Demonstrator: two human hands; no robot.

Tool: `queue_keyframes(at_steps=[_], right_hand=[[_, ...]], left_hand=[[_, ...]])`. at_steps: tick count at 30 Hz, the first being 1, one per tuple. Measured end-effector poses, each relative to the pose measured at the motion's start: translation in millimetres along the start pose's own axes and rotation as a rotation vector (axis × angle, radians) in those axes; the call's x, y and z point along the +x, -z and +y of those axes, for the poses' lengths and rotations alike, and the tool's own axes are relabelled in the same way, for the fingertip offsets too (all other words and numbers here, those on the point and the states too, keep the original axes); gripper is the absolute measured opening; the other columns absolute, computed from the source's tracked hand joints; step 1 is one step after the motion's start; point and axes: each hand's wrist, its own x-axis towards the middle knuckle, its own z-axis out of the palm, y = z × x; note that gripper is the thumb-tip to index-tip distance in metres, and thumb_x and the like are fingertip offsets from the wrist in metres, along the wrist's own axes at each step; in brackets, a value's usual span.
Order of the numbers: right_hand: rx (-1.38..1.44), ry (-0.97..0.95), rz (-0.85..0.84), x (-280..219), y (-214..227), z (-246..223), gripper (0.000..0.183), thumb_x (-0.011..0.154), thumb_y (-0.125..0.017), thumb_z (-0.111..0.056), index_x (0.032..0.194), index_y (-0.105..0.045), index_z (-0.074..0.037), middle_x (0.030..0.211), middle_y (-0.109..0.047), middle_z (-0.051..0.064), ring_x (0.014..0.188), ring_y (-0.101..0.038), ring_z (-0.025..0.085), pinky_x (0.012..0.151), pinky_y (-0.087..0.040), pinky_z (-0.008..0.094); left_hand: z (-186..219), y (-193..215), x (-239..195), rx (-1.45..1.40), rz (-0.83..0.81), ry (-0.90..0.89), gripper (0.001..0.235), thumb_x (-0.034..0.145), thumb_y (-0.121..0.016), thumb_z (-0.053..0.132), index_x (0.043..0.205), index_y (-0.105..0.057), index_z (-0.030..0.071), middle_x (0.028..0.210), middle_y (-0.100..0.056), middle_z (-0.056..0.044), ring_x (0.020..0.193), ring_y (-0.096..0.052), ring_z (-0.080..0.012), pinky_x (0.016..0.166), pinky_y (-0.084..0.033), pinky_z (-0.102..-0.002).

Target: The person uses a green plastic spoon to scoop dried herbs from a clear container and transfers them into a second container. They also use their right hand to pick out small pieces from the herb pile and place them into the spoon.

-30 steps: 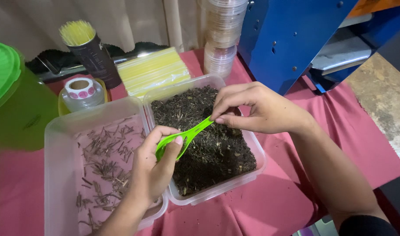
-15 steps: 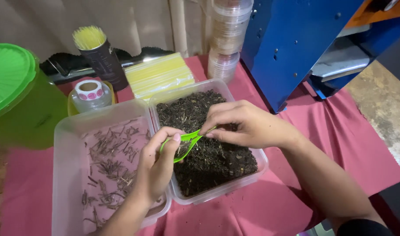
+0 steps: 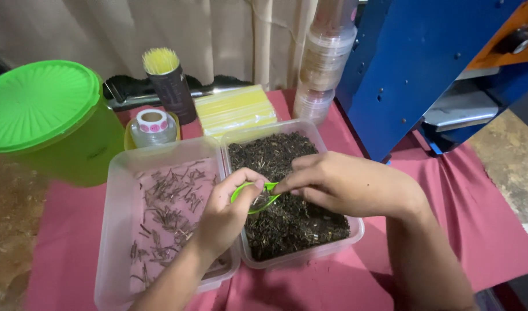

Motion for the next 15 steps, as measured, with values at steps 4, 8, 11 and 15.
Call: queue_keyframes(at_steps=[4, 8, 11, 15], right_hand=[[-0.023, -0.030, -0.041, 7, 14, -18, 0.024, 0.091, -0.054, -0.005, 0.103, -0.074, -0.007, 0.079, -0.065, 0.022, 0.075, -0.068, 0.049, 0.070, -0.055, 0.055], [-0.026, 0.058, 0.090, 5, 18, -19, 0.032, 0.091, -0.055, -0.008, 0.114, -0.078, -0.012, 0.107, -0.083, 0.001, 0.094, -0.074, 0.020, 0.084, -0.057, 0.037], [0.039, 0.144, 0.197, 5, 18, -29, 0.025, 0.092, -0.061, -0.007, 0.110, -0.078, -0.010, 0.102, -0.083, 0.003, 0.089, -0.078, 0.018, 0.081, -0.060, 0.033], [0.106, 0.189, 0.331, 14, 18, -36, 0.018, 0.095, -0.065, -0.018, 0.106, -0.075, -0.008, 0.095, -0.083, 0.002, 0.083, -0.080, 0.012, 0.077, -0.060, 0.027]], left_hand=[[16, 4, -1, -0.021, -0.008, -0.081, 0.016, 0.096, -0.061, 0.014, 0.097, -0.075, 0.006, 0.081, -0.068, -0.013, 0.081, -0.060, -0.0211, 0.080, -0.053, -0.036], [52, 14, -7, 0.120, -0.064, 0.077, 0.027, 0.095, -0.053, 0.033, 0.094, -0.071, 0.012, 0.093, -0.071, -0.002, 0.092, -0.062, -0.0147, 0.088, -0.043, -0.033], [56, 25, -2, 0.187, -0.030, -0.025, 0.026, 0.097, -0.054, 0.032, 0.094, -0.072, 0.014, 0.090, -0.070, 0.001, 0.088, -0.061, -0.0123, 0.084, -0.044, -0.029], [73, 44, 3, 0.234, 0.021, -0.178, 0.026, 0.100, -0.055, 0.030, 0.090, -0.072, 0.014, 0.087, -0.071, 0.005, 0.083, -0.060, -0.0056, 0.081, -0.044, -0.021]])
